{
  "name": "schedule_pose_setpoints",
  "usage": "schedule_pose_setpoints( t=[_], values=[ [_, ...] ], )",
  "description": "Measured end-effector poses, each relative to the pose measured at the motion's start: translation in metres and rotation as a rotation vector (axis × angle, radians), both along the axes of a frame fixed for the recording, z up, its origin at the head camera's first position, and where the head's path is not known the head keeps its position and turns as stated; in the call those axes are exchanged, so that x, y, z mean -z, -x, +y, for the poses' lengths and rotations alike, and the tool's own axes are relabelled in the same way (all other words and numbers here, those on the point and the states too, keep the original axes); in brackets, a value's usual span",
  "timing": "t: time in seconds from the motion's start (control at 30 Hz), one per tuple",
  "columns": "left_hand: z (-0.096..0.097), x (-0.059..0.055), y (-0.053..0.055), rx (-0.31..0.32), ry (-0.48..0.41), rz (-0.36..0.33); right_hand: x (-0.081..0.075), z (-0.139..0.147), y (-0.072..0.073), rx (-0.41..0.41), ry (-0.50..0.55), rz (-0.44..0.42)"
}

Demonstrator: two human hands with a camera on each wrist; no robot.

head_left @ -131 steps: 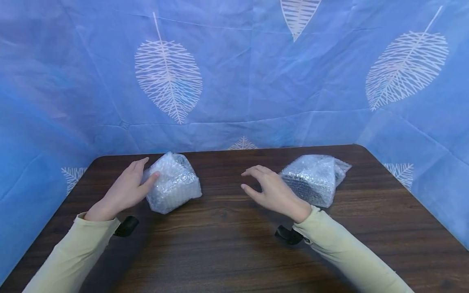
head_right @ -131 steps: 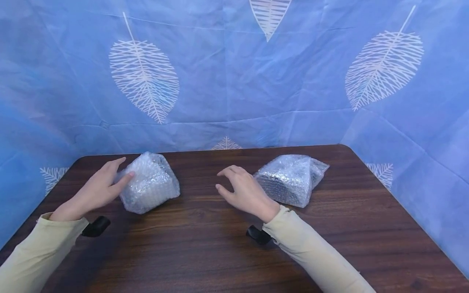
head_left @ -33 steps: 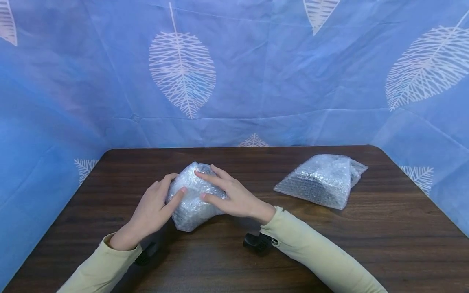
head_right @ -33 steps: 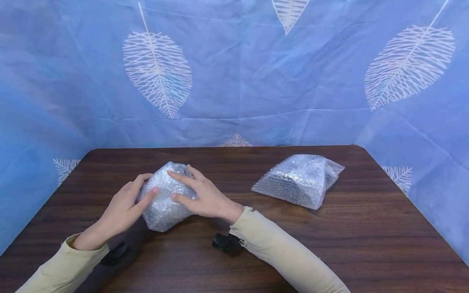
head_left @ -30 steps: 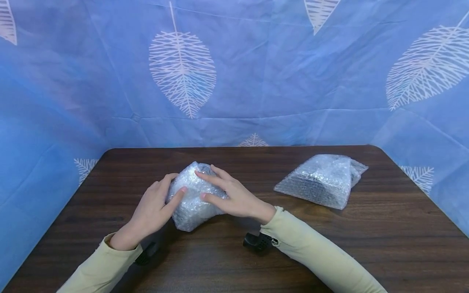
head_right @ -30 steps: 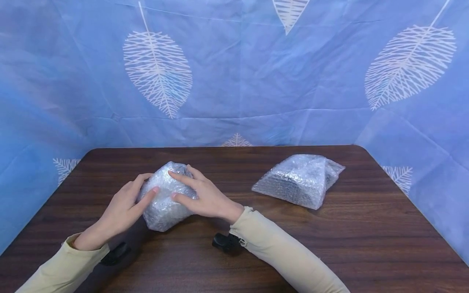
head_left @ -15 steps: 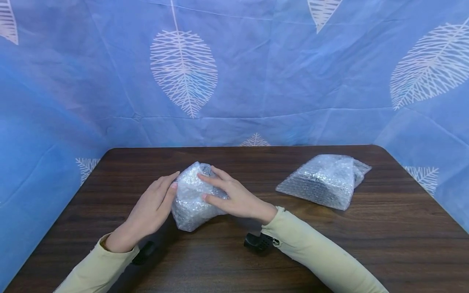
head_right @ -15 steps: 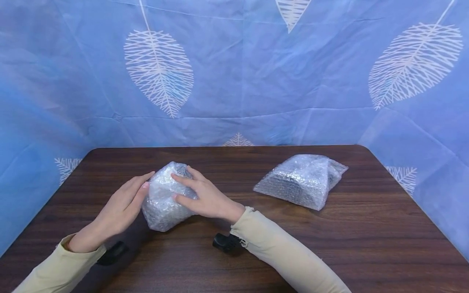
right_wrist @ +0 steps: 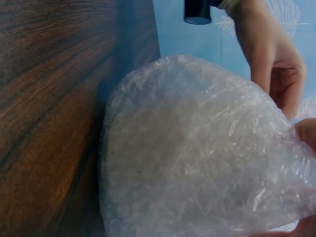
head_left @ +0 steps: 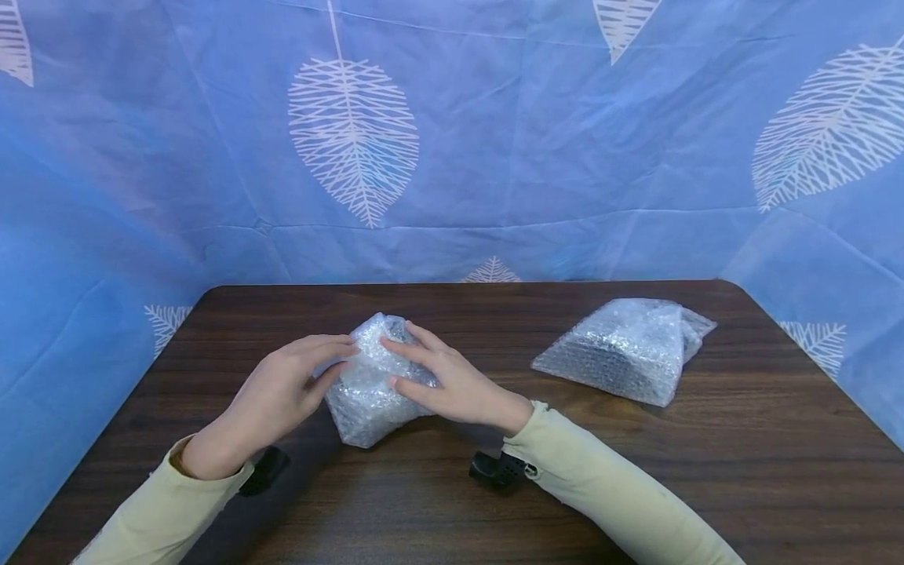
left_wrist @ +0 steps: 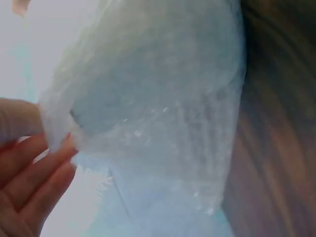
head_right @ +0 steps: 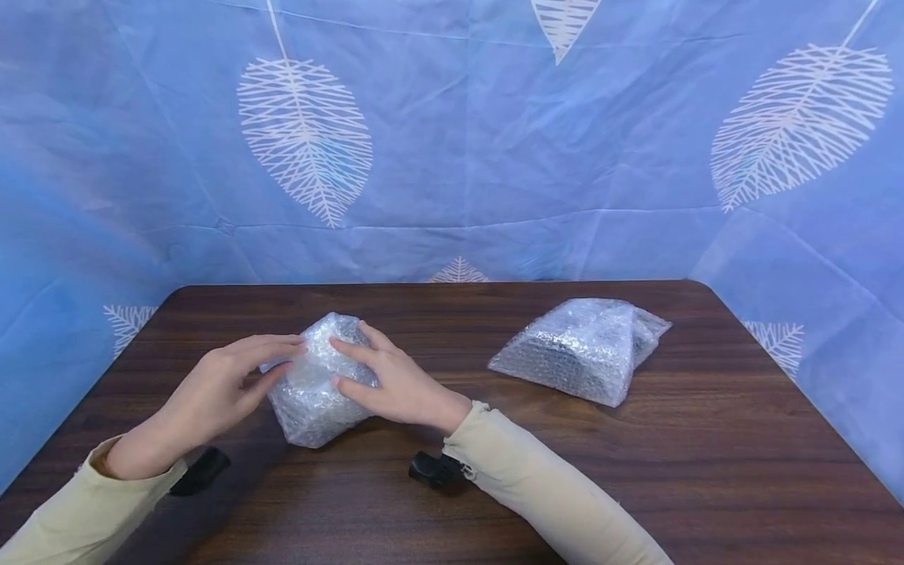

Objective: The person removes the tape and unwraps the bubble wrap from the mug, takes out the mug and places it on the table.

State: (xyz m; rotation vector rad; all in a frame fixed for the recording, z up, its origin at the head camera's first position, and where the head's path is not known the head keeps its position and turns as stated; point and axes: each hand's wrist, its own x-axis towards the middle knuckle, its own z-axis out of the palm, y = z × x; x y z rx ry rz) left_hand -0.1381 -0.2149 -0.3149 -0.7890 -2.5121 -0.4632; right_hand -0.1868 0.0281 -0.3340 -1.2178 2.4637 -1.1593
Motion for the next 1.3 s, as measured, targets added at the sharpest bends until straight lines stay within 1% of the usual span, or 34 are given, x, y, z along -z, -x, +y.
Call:
schedule_pose_setpoints(
  t=[0.1,0.3,0.37,0.5,0.7,0.93,1.0,1.1,1.2,1.3],
  values=[
    [0.001,-0.007,0.002,0.053,0.071,-0.002,0.001,0.000,0.000,0.001,0.005,0.005],
    [0.002,-0.021,0.003,0.091,0.271,-0.050,0.000,0.000,-0.001,0.016,-0.008,0.001],
    [0.003,-0.024,0.003,0.098,0.312,-0.058,0.000,-0.001,-0.001,0.020,-0.010,-0.002],
    [0.004,-0.027,0.004,0.118,0.328,-0.072,0.001,-0.001,-0.001,0.027,-0.001,-0.001],
    [0.003,-0.029,0.007,0.151,0.310,-0.143,0.003,0.000,-0.001,0.009,0.009,-0.008],
    [0.005,-0.031,0.010,0.159,0.336,-0.152,0.006,0.001,-0.001,0.015,0.017,-0.010],
    [0.006,-0.030,0.010,0.163,0.346,-0.149,0.007,0.000,-0.001,0.013,0.008,-0.015],
    [0.006,-0.030,0.009,0.171,0.359,-0.125,0.007,-0.002,-0.001,0.007,-0.007,-0.023],
    [0.006,-0.028,0.009,0.199,0.363,-0.084,0.006,-0.002,-0.001,0.002,-0.014,-0.029],
    [0.006,-0.027,0.012,0.236,0.359,-0.059,0.005,0.000,-0.001,-0.006,-0.028,-0.034]
  ],
)
